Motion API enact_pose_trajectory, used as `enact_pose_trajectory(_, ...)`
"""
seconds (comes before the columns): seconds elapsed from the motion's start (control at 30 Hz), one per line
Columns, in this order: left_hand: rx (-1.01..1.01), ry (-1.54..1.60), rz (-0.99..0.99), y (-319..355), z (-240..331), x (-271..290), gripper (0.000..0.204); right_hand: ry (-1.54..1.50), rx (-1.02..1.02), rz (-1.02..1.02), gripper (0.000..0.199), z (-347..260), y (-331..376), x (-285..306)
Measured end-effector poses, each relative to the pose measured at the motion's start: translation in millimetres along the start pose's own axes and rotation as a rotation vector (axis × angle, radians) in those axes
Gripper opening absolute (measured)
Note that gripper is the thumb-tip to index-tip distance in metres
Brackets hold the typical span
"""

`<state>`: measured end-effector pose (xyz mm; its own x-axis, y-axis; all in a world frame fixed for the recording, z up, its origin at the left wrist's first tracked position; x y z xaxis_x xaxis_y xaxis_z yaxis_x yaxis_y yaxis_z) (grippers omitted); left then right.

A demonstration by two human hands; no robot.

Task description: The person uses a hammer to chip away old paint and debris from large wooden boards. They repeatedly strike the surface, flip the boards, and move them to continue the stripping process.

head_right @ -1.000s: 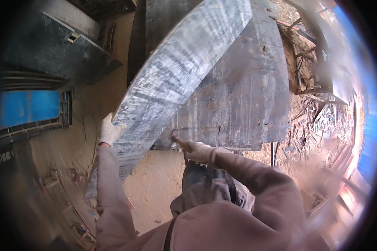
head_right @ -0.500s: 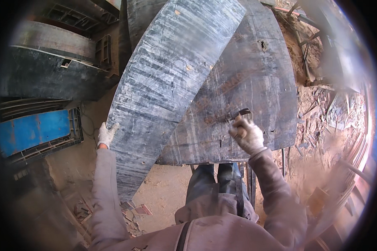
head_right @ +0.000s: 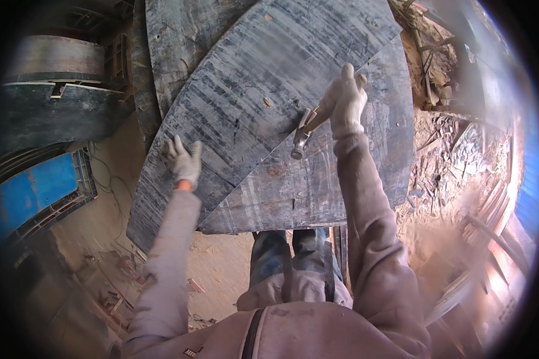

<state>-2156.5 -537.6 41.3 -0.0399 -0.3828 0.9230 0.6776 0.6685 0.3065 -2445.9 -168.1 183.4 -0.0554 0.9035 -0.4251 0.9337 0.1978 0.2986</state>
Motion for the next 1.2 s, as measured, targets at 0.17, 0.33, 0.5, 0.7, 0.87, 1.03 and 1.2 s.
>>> enact_pose_trajectory(0.17,0.223,-0.081,0.4,18,59,-42,0.086,-0.017,-0.27,0.007,0.048,18,-43,-21)
enact_pose_trajectory(0.33,0.205,-0.083,0.451,22,66,-33,0.081,0.124,-0.393,0.095,0.047,38,-74,-27)
enact_pose_trajectory(0.5,0.204,-0.068,0.461,24,70,-35,0.078,0.072,-0.397,0.112,0.046,69,-88,-17)
enact_pose_trajectory(0.7,0.18,-0.103,0.444,25,73,-29,0.077,0.297,0.018,0.208,0.038,-8,-137,-42)
enact_pose_trajectory(0.87,0.152,-0.129,0.508,28,77,-26,0.078,0.149,0.1,0.076,0.049,-54,-143,-67)
enact_pose_trajectory(1.03,0.182,-0.073,0.457,21,70,-35,0.079,0.173,-0.391,0.169,0.046,45,-93,-27)
enact_pose_trajectory(1.2,0.191,-0.116,0.469,23,68,-38,0.081,0.284,-0.284,0.188,0.046,58,-100,-38)
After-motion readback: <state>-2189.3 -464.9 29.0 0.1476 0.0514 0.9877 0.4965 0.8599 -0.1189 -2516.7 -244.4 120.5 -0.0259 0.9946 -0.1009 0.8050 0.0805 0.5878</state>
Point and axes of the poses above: each hand's wrist, its own y-axis away from the middle knuckle, its own x-axis out of the back of the hand, z = x × y, the point moved 5 cm from there along -y, towards the middle knuckle, and after that the axes turned 7 degrees about -z, right-handed, at the moved point
